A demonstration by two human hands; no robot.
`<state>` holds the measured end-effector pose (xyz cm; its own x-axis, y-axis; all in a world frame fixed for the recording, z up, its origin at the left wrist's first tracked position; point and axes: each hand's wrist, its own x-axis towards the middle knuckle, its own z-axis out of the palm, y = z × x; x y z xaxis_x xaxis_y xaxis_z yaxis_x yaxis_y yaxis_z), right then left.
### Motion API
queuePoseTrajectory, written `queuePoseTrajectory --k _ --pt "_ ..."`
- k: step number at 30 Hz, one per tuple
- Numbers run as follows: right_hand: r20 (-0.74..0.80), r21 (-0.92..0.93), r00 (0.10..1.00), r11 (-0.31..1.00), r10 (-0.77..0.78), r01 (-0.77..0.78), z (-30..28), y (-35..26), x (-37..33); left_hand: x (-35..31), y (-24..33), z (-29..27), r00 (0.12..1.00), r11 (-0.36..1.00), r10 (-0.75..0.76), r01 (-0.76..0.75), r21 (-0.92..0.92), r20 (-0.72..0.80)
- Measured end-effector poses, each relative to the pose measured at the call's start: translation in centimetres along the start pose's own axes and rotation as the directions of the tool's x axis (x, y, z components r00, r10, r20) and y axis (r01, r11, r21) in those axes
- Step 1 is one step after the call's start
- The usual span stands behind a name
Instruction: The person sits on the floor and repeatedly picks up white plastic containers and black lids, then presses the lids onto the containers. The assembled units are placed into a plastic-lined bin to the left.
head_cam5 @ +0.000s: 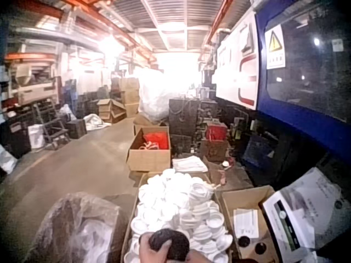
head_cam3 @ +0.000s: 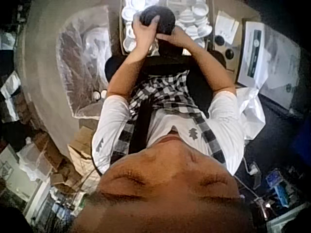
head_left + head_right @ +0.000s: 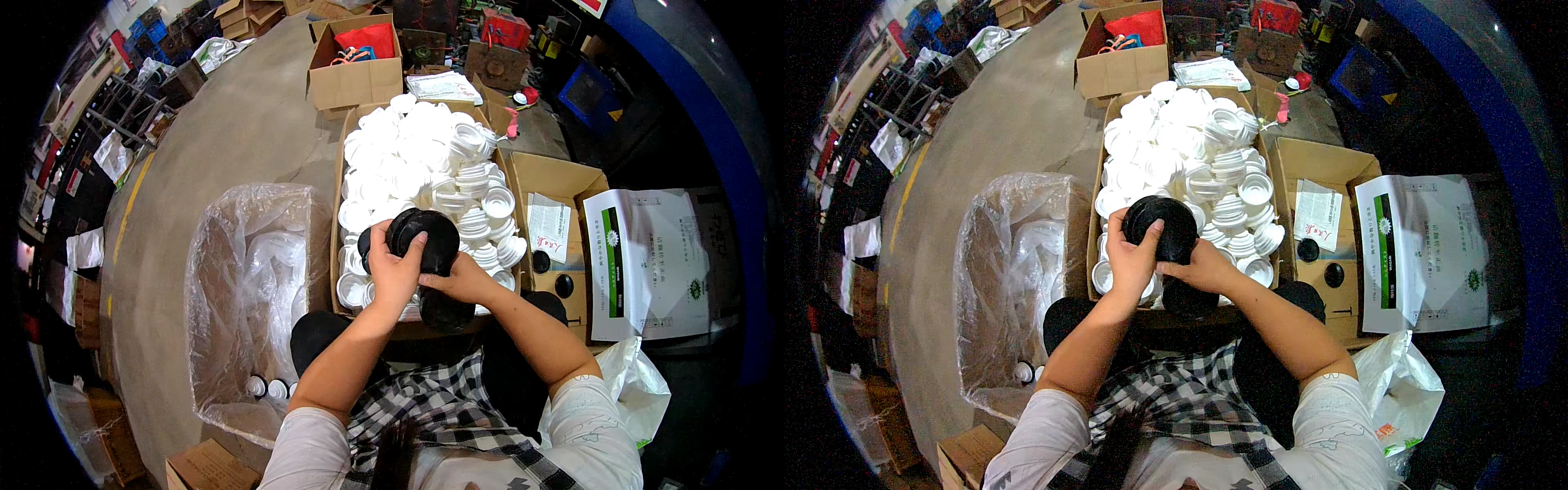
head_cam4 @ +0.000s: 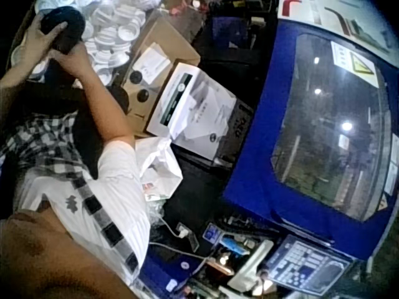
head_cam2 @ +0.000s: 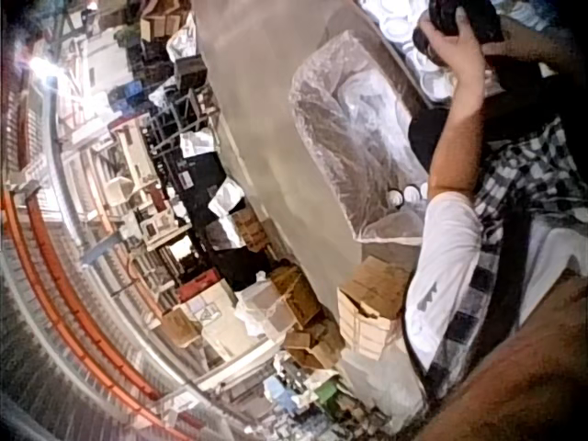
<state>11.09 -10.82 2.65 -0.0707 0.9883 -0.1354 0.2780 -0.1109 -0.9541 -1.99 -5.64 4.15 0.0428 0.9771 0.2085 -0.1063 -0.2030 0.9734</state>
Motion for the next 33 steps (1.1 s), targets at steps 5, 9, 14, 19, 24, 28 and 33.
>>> queuePoseTrajectory --k 5,9,14,19,24,28,33 --pt "0.215 -0.198 0.976 0.98 0.041 0.002 -1.4 -2.3 -1.0 1.3 0.4 -1.4 0.955 0.969 -0.176 0.211 -0.129 0.238" --pt "0.515 -0.083 0.853 0.985 -0.085 0.149 -3.3 -3.9 -1.8 2.9 0.4 -3.1 0.746 0.557 -0.54 0.664 -0.499 0.389" --pt "0.157 0.337 0.987 0.941 -0.025 -0.03 -7.9 -2.1 -2.5 8.2 -1.6 -8.2 0.834 0.662 -0.548 0.477 -0.578 0.061" --pt "-0.353 0.403 0.92 0.915 0.17 -0.014 -8.7 1.2 0.3 5.5 -4.6 -4.6 0.846 0.842 -0.532 0.526 0.118 0.029" --pt "-0.465 0.451 0.867 0.891 0.177 0.06 -6.9 1.7 1.1 4.1 -7.7 -1.6 0.984 0.899 -0.143 0.173 0.402 -0.106" --pt "-0.531 0.5 0.822 0.859 0.205 0.108 -4.8 1.9 1.3 0.5 -3.4 0.2 0.933 0.964 -0.013 -0.083 0.251 0.358" --pt "-0.753 0.055 0.645 0.966 -0.126 0.252 -2.1 0.1 1.6 -2.5 -0.8 1.2 0.921 0.981 -0.148 0.182 -0.064 0.36"
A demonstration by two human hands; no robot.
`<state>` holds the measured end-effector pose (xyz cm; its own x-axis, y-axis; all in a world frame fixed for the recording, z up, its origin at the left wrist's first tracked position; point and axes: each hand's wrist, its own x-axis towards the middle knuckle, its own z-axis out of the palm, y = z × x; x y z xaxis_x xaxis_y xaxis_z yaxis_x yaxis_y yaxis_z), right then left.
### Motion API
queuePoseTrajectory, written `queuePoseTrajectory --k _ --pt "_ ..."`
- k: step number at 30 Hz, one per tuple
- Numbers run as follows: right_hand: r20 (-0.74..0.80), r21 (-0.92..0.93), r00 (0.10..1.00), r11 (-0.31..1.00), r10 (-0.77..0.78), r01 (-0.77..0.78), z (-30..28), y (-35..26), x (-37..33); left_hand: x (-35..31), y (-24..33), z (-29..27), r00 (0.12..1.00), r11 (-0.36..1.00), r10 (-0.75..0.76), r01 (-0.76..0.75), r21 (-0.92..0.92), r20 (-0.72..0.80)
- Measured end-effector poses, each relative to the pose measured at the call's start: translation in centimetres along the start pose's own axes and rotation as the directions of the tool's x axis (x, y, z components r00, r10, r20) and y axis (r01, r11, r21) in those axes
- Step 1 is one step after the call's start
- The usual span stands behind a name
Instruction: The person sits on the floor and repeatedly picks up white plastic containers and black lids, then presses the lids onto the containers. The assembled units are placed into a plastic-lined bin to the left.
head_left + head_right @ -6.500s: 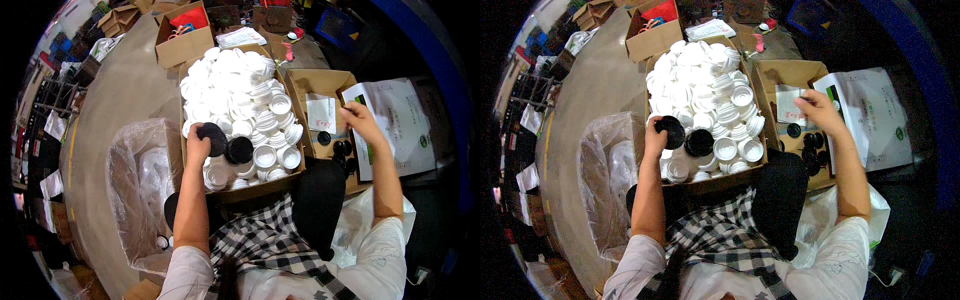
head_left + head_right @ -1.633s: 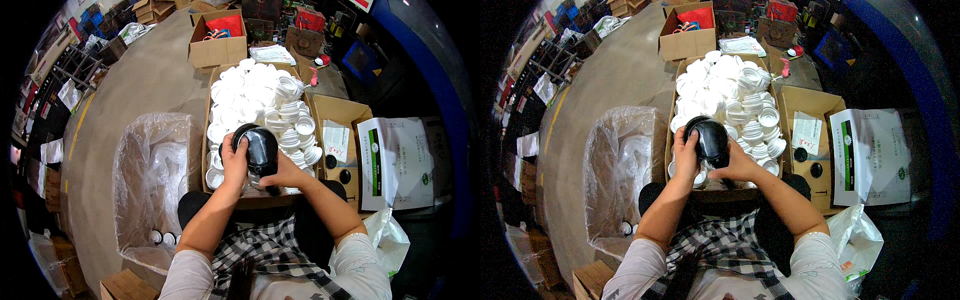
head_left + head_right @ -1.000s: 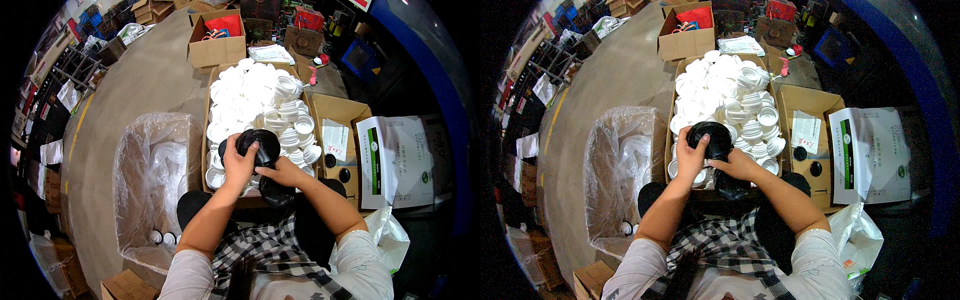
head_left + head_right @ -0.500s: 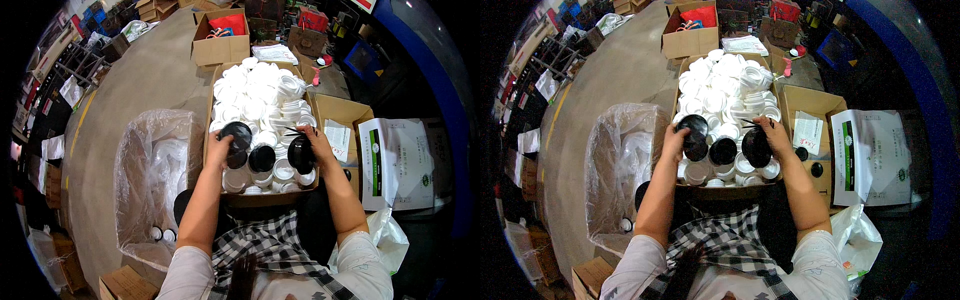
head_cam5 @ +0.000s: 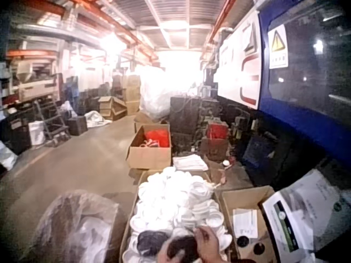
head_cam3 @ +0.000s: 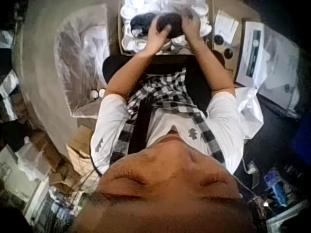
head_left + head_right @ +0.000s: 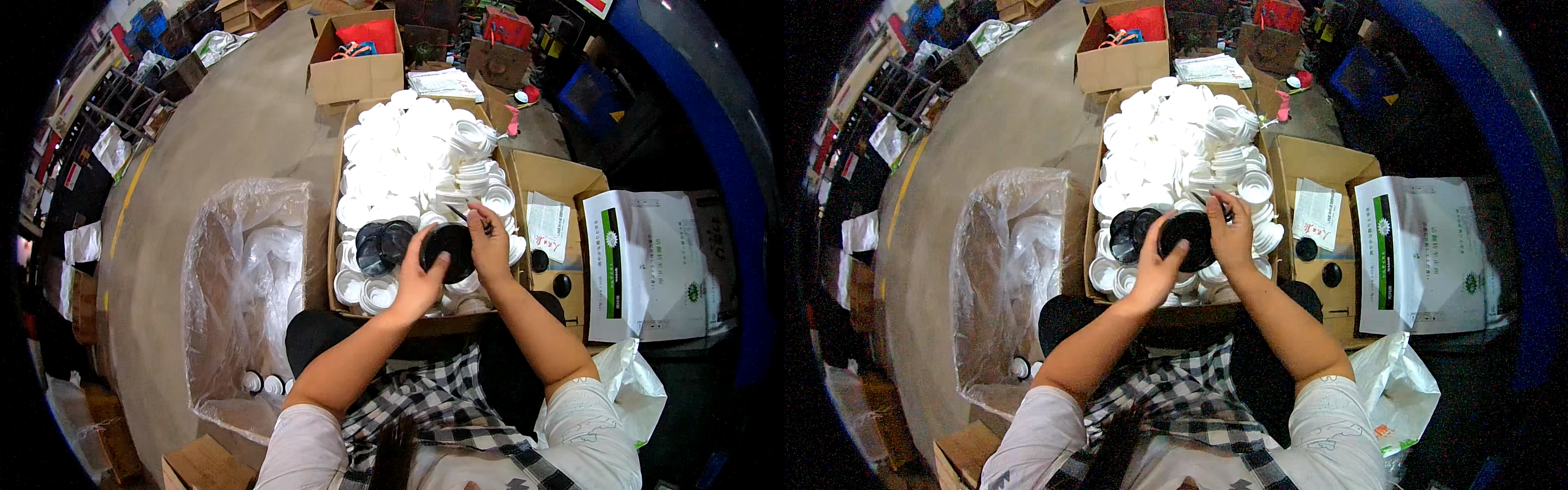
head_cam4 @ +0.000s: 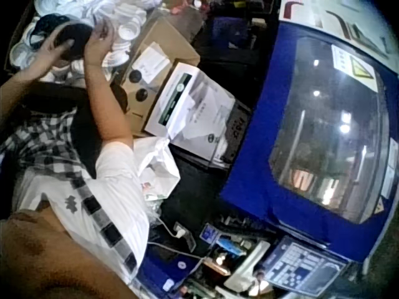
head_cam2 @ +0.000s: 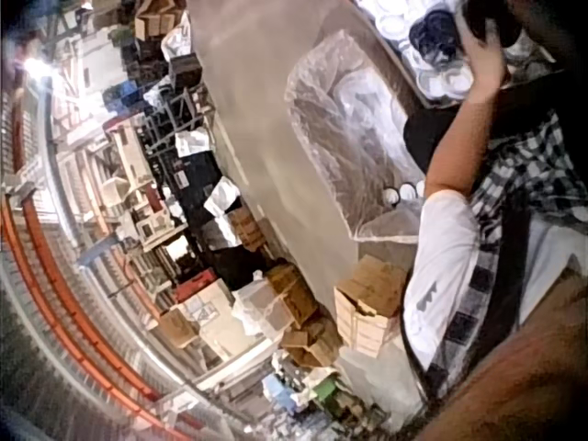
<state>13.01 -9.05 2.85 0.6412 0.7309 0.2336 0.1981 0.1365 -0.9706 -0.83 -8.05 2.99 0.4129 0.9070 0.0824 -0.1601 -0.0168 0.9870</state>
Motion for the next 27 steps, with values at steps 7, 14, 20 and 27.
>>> queuePoseTrajectory --k 7,14,20,27 --pt "0.332 -0.004 0.928 0.984 -0.168 0.18 -1.3 -2.1 -0.2 1.5 1.2 -2.7 0.957 0.863 -0.268 0.29 -0.413 0.113" --pt "0.486 -0.126 0.871 0.981 -0.066 0.145 -2.2 -2.8 -0.2 1.2 1.3 -2.9 0.967 0.925 -0.248 0.254 -0.284 0.058" --pt "0.647 -0.056 0.762 0.997 -0.002 0.051 -3.2 -3.3 -0.6 1.6 1.9 -3.7 0.992 0.996 -0.085 0.085 0.003 0.094" --pt "0.685 0.535 0.728 0.677 0.002 -0.506 -5.6 -6.3 -0.5 2.9 2.3 -5.8 0.924 0.68 -0.203 0.37 -0.633 0.323"
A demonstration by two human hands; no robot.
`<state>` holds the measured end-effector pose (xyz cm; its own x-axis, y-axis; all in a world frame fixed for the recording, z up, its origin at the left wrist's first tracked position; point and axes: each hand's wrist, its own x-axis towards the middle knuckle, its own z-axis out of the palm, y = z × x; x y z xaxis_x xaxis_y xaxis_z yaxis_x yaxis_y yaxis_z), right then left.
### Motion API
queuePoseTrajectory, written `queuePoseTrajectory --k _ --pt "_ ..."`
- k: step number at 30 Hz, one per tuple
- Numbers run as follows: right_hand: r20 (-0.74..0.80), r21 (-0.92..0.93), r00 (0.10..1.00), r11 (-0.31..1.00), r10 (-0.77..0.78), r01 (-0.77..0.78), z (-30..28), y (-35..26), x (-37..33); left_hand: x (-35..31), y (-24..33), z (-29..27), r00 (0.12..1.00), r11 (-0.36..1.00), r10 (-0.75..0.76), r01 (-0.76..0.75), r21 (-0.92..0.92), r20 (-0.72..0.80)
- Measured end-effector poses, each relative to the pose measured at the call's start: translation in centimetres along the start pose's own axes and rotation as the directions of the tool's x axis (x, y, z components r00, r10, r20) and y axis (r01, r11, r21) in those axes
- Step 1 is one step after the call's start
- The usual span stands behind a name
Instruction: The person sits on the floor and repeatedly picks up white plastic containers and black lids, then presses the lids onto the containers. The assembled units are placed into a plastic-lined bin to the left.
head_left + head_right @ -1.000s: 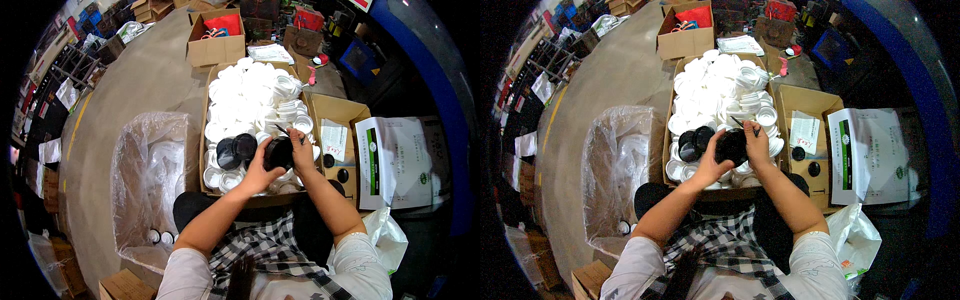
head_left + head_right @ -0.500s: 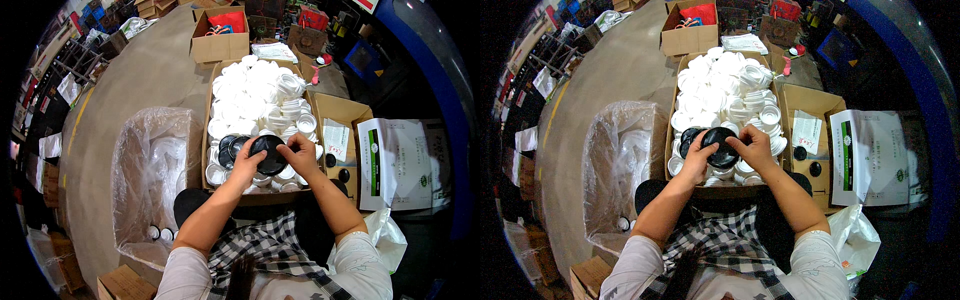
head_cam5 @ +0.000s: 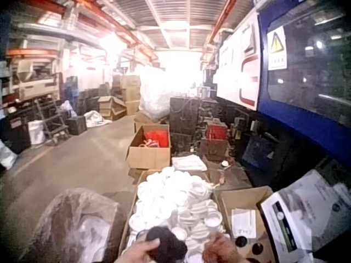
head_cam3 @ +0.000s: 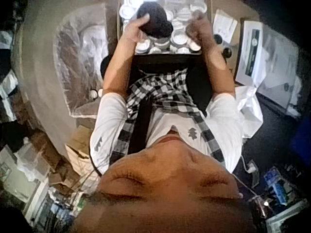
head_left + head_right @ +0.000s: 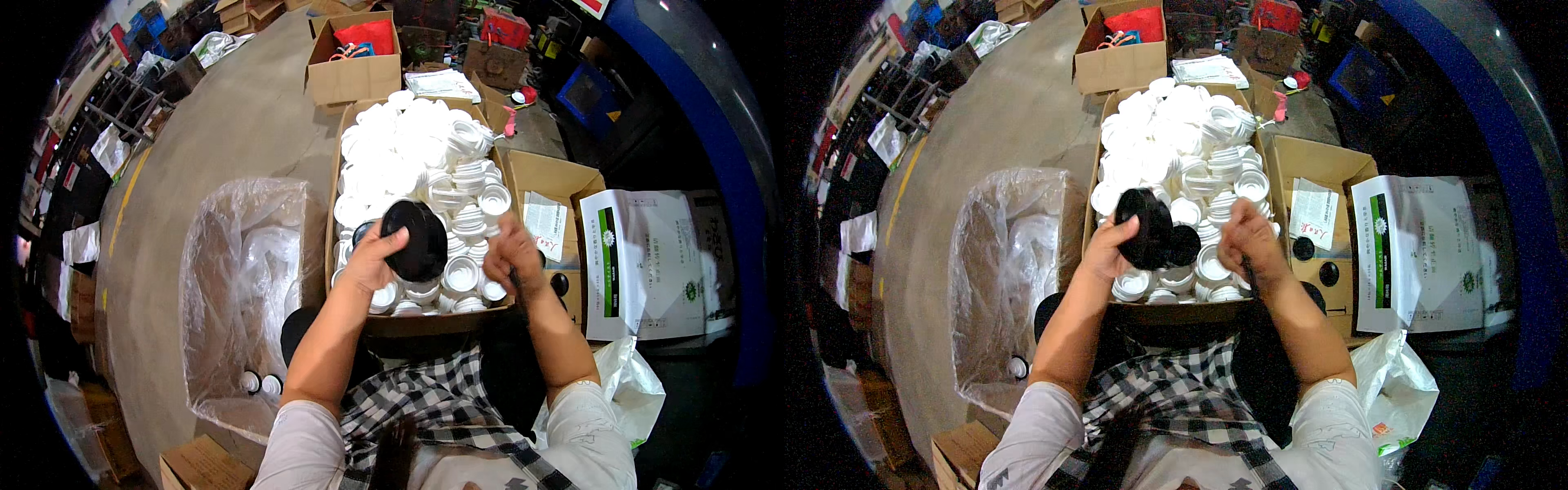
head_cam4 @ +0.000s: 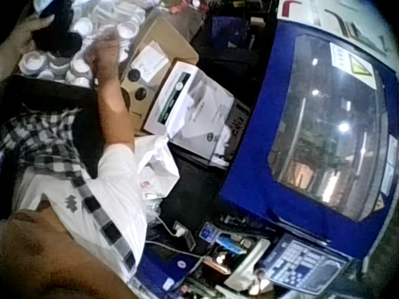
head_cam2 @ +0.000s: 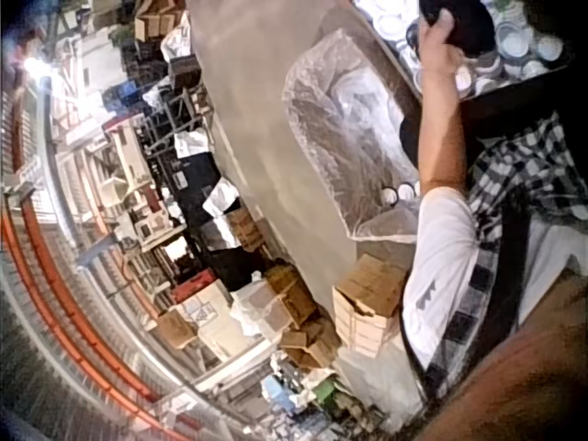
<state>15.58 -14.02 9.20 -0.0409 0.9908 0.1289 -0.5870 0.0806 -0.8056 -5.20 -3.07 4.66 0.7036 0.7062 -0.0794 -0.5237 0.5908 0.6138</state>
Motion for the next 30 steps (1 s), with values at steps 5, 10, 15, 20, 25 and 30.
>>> queuePoseTrajectory --k 5,10,15,20,25,30 --pt "-0.349 -0.721 0.892 0.69 -0.287 -0.06 -7.3 -5.4 -2.0 3.7 -0.2 -2.3 0.88 0.763 0.379 -0.122 0.635 -0.285" --pt "-0.485 -0.868 0.8 0.079 -0.353 -0.491 -11.7 -17.9 -15.1 6.3 -3.1 -3.2 0.887 0.464 0.433 -0.067 0.883 -0.16" --pt "-0.844 -0.497 0.508 -0.106 -0.17 -0.861 -11.3 -22.1 -31.4 7.2 -4.3 -2.4 0.888 0.335 0.43 0.011 0.942 -0.163" --pt "-0.889 -0.437 0.451 -0.434 0.077 -0.788 -12.4 -20.8 -34.0 7.6 -4.7 -5.1 0.847 -0.046 0.532 -0.001 0.999 0.025" --pt "-0.666 -0.7 0.725 -0.191 -0.175 -0.688 -18.2 -18.2 -22.0 7.2 -4.8 -3.5 0.752 -0.187 0.65 0.019 0.982 0.109" --pt "-0.57 -0.822 0.822 0.026 -0.007 -0.569 -31.6 -9.9 -12.8 7.3 -5.5 -0.5 0.753 -0.157 0.639 -0.072 0.985 0.157"
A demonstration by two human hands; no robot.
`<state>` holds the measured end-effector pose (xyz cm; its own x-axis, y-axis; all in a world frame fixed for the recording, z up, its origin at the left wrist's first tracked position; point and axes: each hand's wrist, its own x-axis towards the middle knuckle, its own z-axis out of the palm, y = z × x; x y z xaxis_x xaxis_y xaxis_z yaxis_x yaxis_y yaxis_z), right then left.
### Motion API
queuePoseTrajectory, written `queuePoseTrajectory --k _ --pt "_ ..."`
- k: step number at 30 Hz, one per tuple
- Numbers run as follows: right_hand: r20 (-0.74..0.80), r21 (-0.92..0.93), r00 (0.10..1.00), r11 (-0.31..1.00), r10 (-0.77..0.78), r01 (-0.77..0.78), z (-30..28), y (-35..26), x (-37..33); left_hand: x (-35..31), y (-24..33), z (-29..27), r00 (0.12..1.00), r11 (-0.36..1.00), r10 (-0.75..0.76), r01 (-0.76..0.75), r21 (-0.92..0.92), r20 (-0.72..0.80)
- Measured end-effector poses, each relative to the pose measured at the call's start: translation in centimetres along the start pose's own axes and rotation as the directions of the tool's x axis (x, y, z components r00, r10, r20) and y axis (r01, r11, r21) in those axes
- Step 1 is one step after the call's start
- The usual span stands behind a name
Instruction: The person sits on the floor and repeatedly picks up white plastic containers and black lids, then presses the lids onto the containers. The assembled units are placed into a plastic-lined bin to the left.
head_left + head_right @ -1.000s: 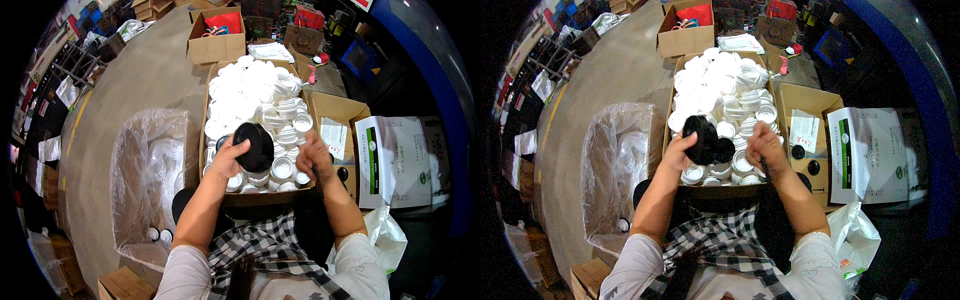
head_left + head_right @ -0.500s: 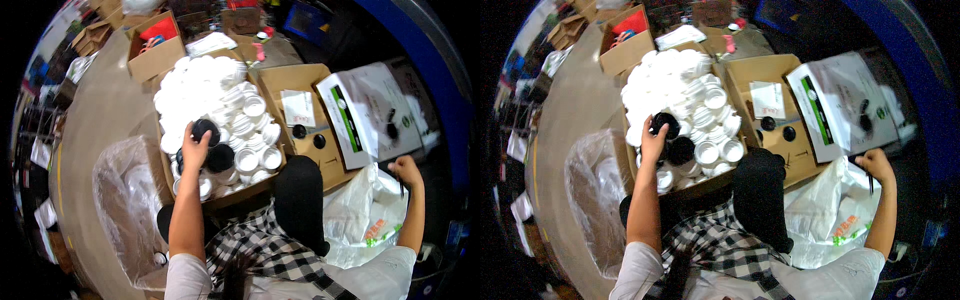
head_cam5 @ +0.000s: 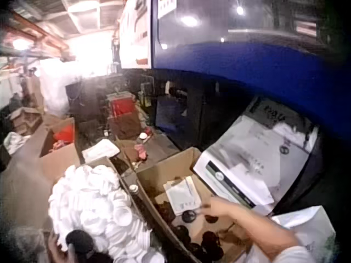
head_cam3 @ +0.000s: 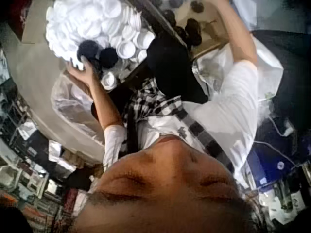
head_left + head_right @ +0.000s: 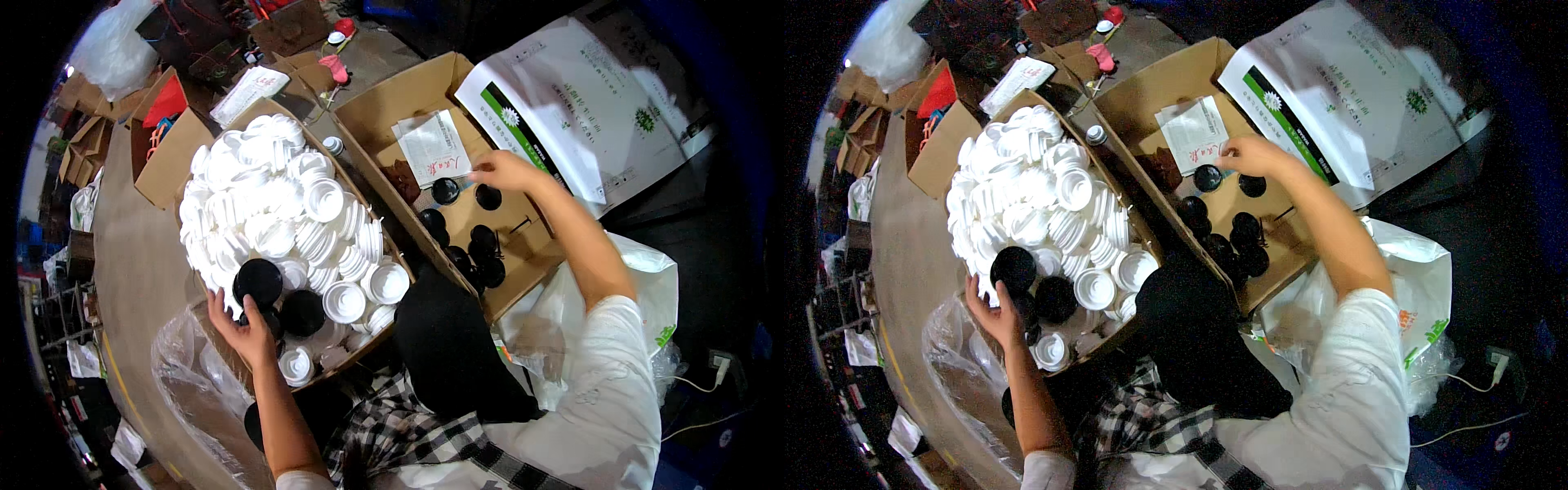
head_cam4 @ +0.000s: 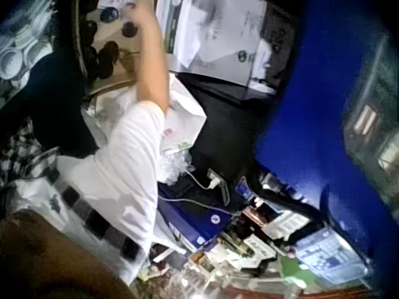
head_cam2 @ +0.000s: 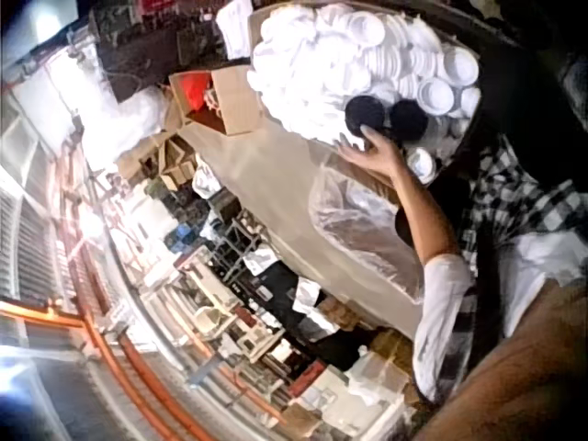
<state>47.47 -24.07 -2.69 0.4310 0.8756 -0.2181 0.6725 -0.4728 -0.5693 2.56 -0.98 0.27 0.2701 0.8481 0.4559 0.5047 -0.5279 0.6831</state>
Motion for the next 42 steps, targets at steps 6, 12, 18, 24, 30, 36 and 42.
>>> queuePoseTrajectory --k 6,12,18,24,30,36,42 --pt "0.077 0.146 0.942 0.931 0.325 -0.334 19.5 13.3 8.6 -0.2 -1.2 0.4 0.997 0.995 0.054 -0.058 -0.083 -0.046" --pt "-0.083 0.418 0.72 0.68 0.689 -0.603 32.1 12.6 7.6 -0.3 -0.7 1.0 0.99 0.985 0.141 -0.142 -0.098 -0.017" --pt "0.283 0.643 0.8 0.515 0.529 -0.567 29.2 10.7 7.5 -0.7 -0.6 0.8 0.984 0.984 0.18 -0.18 -0.02 0.016" --pt "0.092 0.891 0.907 0.374 0.41 -0.259 28.6 13.4 8.1 -0.8 -0.2 0.6 0.985 0.985 0.171 -0.17 -0.024 0.032" --pt "0.01 0.975 0.7 0.149 0.714 -0.166 25.3 17.9 12.5 -1.3 -0.3 0.4 0.987 0.989 0.144 -0.141 -0.054 0.064" --pt "-0.207 0.824 0.568 0.455 0.797 -0.337 28.0 19.2 15.1 -0.7 0.5 0.3 0.991 0.993 0.117 -0.115 -0.031 0.059" --pt "-0.081 0.903 0.68 0.341 0.729 -0.259 26.9 14.4 14.0 -1.7 0.9 -0.1 0.995 0.997 0.072 -0.071 -0.022 0.067"
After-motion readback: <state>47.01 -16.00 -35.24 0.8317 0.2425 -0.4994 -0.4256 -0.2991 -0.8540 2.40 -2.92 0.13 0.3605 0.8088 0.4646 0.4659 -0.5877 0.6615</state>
